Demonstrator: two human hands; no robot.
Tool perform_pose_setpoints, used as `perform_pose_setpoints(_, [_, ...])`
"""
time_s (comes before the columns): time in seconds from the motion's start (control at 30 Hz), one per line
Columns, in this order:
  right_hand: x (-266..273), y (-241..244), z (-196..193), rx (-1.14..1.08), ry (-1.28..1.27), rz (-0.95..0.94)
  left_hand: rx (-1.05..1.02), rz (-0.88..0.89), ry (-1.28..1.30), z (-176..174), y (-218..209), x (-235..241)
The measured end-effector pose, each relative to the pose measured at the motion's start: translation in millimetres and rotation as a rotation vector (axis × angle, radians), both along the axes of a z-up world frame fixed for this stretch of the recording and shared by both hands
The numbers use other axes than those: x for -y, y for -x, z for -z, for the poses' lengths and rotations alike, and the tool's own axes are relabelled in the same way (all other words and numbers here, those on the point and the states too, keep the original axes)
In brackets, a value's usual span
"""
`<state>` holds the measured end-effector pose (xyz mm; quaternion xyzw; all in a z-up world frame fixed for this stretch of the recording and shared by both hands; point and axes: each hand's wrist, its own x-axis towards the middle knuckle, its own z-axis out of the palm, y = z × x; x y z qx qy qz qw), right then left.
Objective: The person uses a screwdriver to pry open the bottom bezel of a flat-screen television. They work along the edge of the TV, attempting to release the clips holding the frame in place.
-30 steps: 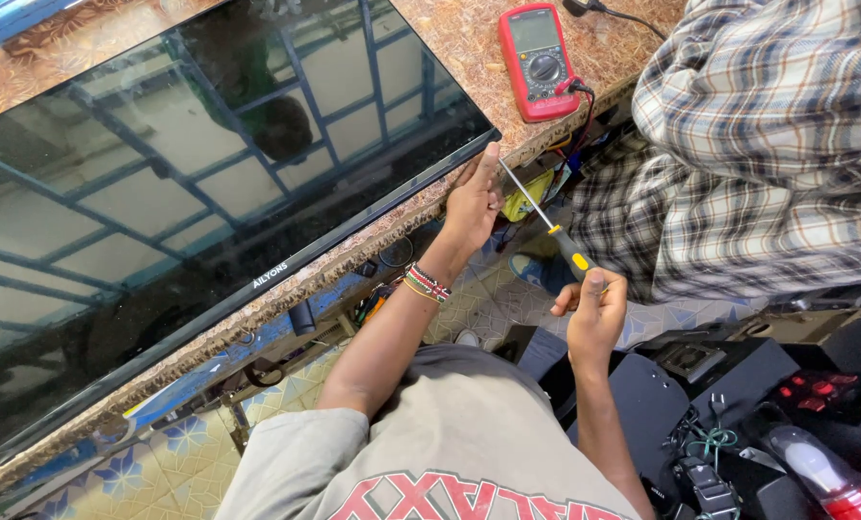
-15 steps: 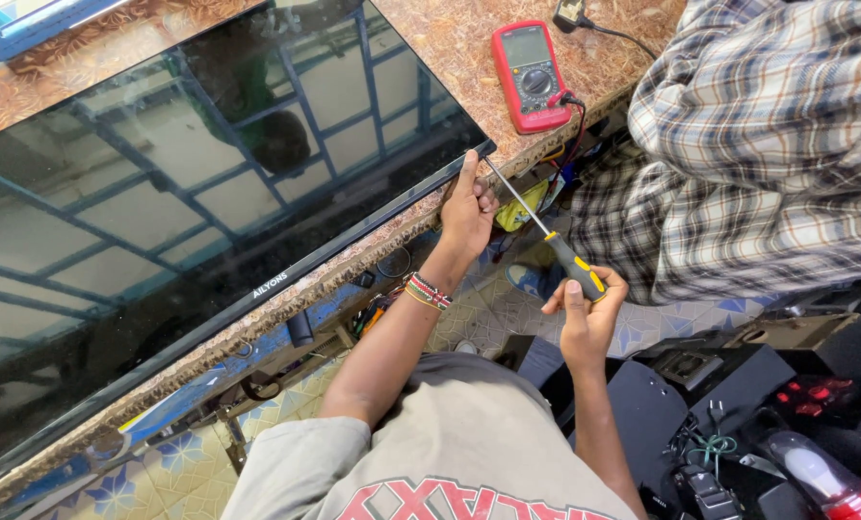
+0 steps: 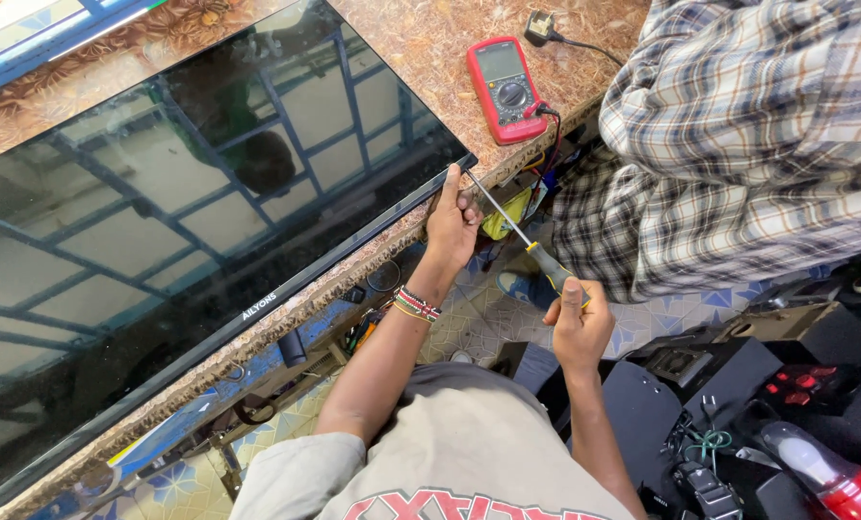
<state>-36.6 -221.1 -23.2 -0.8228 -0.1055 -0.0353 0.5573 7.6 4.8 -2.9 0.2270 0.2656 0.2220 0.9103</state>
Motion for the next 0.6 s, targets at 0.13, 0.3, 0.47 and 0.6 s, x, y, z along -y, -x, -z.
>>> perform_pose_setpoints(0.13, [-2, -4, 16, -0.203, -0.170, -0.005, -0.010, 0.009, -0.017, 5, -3, -2])
perform_pose_setpoints(0.3, [5, -3, 35, 0.001, -0.292, -0.129, -0.033, -0.005, 0.008, 58, -25, -9])
perform_pose_setpoints(0.47, [-5, 2, 8, -0.131, -0.140, -0.037, 0.003, 0.000, 0.015, 37, -16, -6])
perform_pose_setpoints(0.6, [-3, 4, 6, -0.182, -0.364, -0.162, -0.073, 0.090, 0.055, 11, -4, -6])
